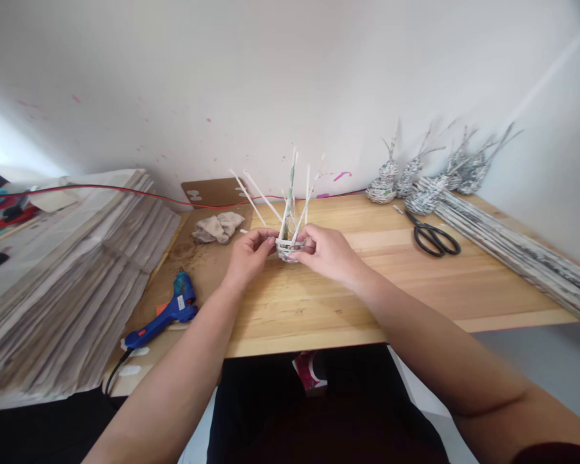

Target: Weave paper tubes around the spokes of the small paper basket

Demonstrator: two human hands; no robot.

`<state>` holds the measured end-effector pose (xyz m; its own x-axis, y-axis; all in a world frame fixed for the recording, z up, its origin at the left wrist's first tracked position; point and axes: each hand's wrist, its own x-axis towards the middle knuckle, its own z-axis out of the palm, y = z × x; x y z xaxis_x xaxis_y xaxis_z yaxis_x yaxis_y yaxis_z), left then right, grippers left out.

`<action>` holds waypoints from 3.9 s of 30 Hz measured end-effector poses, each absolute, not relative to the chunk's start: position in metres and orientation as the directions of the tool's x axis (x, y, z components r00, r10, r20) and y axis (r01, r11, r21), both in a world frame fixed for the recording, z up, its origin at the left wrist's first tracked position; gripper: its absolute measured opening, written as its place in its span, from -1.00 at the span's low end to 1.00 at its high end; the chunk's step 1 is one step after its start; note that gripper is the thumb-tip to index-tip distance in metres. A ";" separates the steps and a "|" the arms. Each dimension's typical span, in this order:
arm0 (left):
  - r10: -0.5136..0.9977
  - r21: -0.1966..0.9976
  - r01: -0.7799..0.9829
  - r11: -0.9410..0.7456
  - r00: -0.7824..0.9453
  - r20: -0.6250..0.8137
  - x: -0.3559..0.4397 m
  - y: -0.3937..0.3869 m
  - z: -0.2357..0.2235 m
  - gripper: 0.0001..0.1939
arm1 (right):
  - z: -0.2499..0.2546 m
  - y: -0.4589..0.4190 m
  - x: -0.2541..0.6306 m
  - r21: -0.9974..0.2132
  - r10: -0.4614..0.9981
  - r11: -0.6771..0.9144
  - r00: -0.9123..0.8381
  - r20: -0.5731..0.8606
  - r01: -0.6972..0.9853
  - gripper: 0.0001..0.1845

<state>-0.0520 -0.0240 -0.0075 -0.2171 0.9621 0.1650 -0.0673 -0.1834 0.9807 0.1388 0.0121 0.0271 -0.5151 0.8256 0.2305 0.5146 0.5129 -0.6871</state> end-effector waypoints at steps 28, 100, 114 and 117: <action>0.975 0.981 0.105 -0.164 -0.131 0.177 -0.055 -0.022 -0.009 -0.79 | 0.025 0.011 0.137 -0.710 0.811 0.512 -0.543 0.216 0.483 -0.82; 0.978 0.949 0.247 -0.194 0.124 0.167 -0.070 -0.033 0.004 -0.71 | 0.018 0.008 0.133 -0.758 0.790 0.547 -0.520 0.326 0.355 -0.93; 0.986 0.920 0.355 -0.165 0.038 0.162 -0.053 -0.036 -0.001 -0.72 | 0.024 0.011 0.135 -0.853 0.829 0.459 -0.466 0.310 0.249 -0.85; 0.991 0.928 0.349 -0.131 0.037 0.126 -0.055 -0.036 0.002 -0.70 | 0.034 0.018 0.145 -0.878 0.862 0.433 -0.376 0.339 0.202 -0.74</action>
